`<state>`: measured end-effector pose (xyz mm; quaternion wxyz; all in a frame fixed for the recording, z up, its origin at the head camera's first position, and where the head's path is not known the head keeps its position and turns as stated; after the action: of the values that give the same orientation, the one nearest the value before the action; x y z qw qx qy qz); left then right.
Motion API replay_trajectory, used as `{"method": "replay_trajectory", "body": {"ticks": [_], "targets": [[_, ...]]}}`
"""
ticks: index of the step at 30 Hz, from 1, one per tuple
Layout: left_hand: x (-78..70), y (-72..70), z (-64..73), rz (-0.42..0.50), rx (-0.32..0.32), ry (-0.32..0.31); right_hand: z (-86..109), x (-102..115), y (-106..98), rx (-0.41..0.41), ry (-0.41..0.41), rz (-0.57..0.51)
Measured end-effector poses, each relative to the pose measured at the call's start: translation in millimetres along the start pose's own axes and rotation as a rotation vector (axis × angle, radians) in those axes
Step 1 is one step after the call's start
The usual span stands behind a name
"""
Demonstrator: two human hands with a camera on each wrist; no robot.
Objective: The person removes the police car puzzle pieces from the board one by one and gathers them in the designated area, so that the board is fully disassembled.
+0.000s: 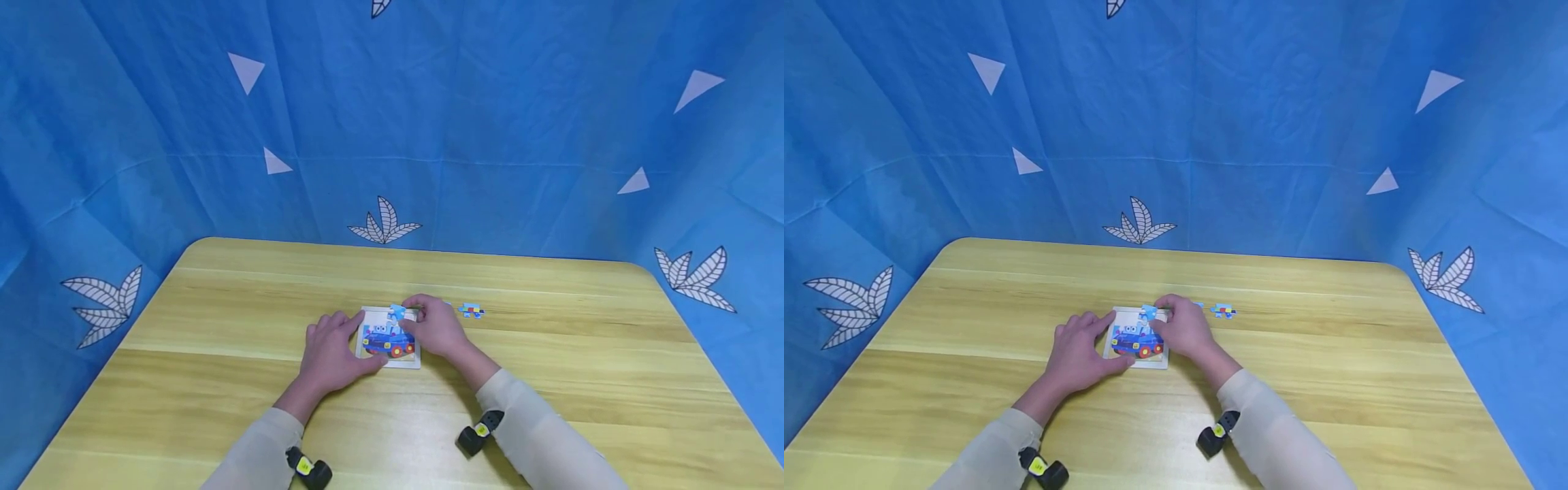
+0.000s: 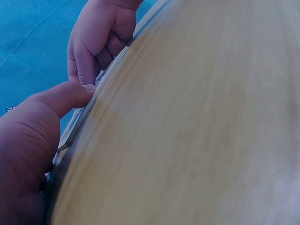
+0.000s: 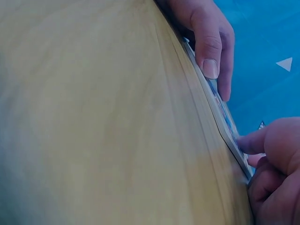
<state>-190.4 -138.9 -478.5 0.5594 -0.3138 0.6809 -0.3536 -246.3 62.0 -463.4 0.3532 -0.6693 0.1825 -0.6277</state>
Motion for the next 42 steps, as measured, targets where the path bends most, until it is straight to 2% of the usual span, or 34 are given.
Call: {"method": "replay_trajectory", "body": {"ticks": [5,17,36,42], "targets": [[-0.3,0.0,0.0,0.0,0.002,0.001,0.0,-1,1,-0.003,-0.001,0.017],[0.9,2.0,-0.4,0.0,-0.009,0.006,6.8,-6,-2,-0.012,-0.046,-0.025],[-0.6,-0.7,0.6,-0.014,-0.009,0.002,41.8,-34,-25,-0.023,-0.07,-0.036],[-2.0,-0.7,1.3,-0.006,-0.006,0.001,51.9,-44,-36,-0.007,-0.078,-0.099]]}}
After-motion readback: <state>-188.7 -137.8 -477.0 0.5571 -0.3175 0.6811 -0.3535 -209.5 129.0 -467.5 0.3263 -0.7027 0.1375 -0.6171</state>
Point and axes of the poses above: each hand's wrist, its own z-axis away from the middle knuckle, its own y-axis out of the palm, x = y × z, the point moved 3 cm from there along -z, towards the middle knuckle, and after that the axes turned 6 degrees about z, right-handed, at the moved point
